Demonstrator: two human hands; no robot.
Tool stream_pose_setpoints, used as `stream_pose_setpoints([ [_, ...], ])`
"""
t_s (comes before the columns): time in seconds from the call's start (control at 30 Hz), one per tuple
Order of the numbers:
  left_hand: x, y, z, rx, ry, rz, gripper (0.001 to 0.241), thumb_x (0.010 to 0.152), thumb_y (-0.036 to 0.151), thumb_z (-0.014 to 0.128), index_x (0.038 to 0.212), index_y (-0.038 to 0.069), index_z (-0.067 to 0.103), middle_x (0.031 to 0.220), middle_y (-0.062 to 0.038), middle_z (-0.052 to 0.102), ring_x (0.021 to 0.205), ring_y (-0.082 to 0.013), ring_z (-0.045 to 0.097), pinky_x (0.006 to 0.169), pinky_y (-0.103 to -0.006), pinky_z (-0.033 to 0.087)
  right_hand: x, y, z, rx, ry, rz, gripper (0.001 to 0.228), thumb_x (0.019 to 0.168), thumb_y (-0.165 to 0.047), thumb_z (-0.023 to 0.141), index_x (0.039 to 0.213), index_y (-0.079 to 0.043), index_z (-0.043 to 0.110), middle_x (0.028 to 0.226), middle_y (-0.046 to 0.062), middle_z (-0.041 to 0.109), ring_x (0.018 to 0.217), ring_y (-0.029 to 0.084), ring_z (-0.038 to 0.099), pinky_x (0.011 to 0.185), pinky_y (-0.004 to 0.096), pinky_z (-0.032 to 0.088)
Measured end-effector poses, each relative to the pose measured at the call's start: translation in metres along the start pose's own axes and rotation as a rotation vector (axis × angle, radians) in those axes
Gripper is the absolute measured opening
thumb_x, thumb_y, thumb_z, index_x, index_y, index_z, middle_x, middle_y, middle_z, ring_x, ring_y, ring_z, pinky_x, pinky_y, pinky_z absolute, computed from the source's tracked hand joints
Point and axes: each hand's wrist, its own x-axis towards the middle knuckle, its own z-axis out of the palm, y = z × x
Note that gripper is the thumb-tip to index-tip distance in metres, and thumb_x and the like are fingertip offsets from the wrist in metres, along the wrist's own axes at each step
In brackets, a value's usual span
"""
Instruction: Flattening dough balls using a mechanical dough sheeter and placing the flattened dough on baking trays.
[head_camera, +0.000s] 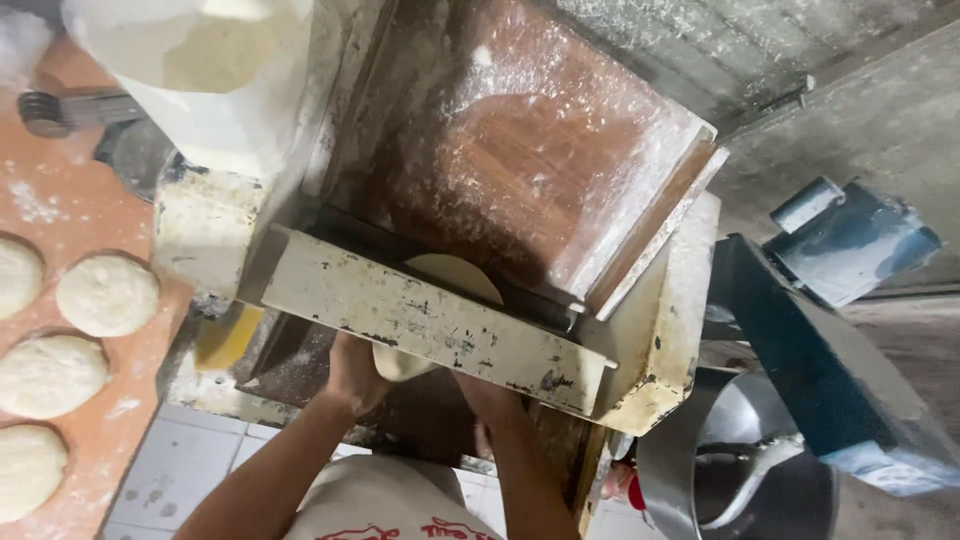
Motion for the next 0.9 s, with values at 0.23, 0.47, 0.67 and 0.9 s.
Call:
stream_pose_setpoints([
  [0.23, -0.080, 0.016, -0.046, -0.362, -0.290, -0.271, 0.079, 0.088, 0.051, 0.050, 0.151, 0.003, 0.042, 0.131, -0.020, 0.061, 0.117, -0.0387, 0.060, 0.099, -0.0556, 0.050, 0.009, 0.023, -0.041, -0.264, -0.446, -0.082, 0.026, 0.109, -0.011, 0.071, 0.133, -0.001, 0.064, 0.136, 0.013, 0.061, 0.123, 0.028, 0.060, 0.103, 0.047, 0.052],
  [0.47, -0.166, 0.154, -0.016, -0.215, -0.664, -0.106, 0.080, 0.087, 0.040, 0.066, 0.154, 0.005, 0.040, 0.155, -0.028, 0.050, 0.144, -0.0400, 0.051, 0.121, -0.0492, 0.036, -0.133, -0.073, 0.119, -0.953, -0.281, 0.069, 0.062, 0.082, -0.031, 0.088, 0.128, 0.007, 0.068, 0.110, 0.017, 0.076, 0.098, 0.024, 0.074, 0.086, 0.040, 0.063],
  [0.67, -0.126, 0.189, 0.013, -0.126, -0.628, 0.469, 0.058, 0.093, 0.038, 0.063, 0.138, 0.002, 0.060, 0.170, -0.021, 0.019, 0.156, -0.0406, 0.034, 0.118, -0.0627, 0.043, -0.038, -0.209, 0.243, -1.282, -0.399, -0.024, 0.067, 0.086, -0.032, 0.080, 0.141, 0.000, 0.061, 0.115, 0.015, 0.076, 0.094, 0.023, 0.074, 0.078, 0.041, 0.065],
  [0.9, -0.059, 0.013, -0.045, -0.413, -0.573, -0.087, 0.063, 0.095, 0.040, 0.057, 0.138, -0.006, 0.064, 0.136, -0.028, 0.065, 0.126, -0.0409, 0.062, 0.106, -0.0536, 0.051, 0.093, -0.273, 0.252, -1.763, -0.226, -0.349, 0.038, 0.092, -0.014, 0.080, 0.127, -0.003, 0.067, 0.118, 0.005, 0.071, 0.107, 0.017, 0.068, 0.090, 0.030, 0.057],
])
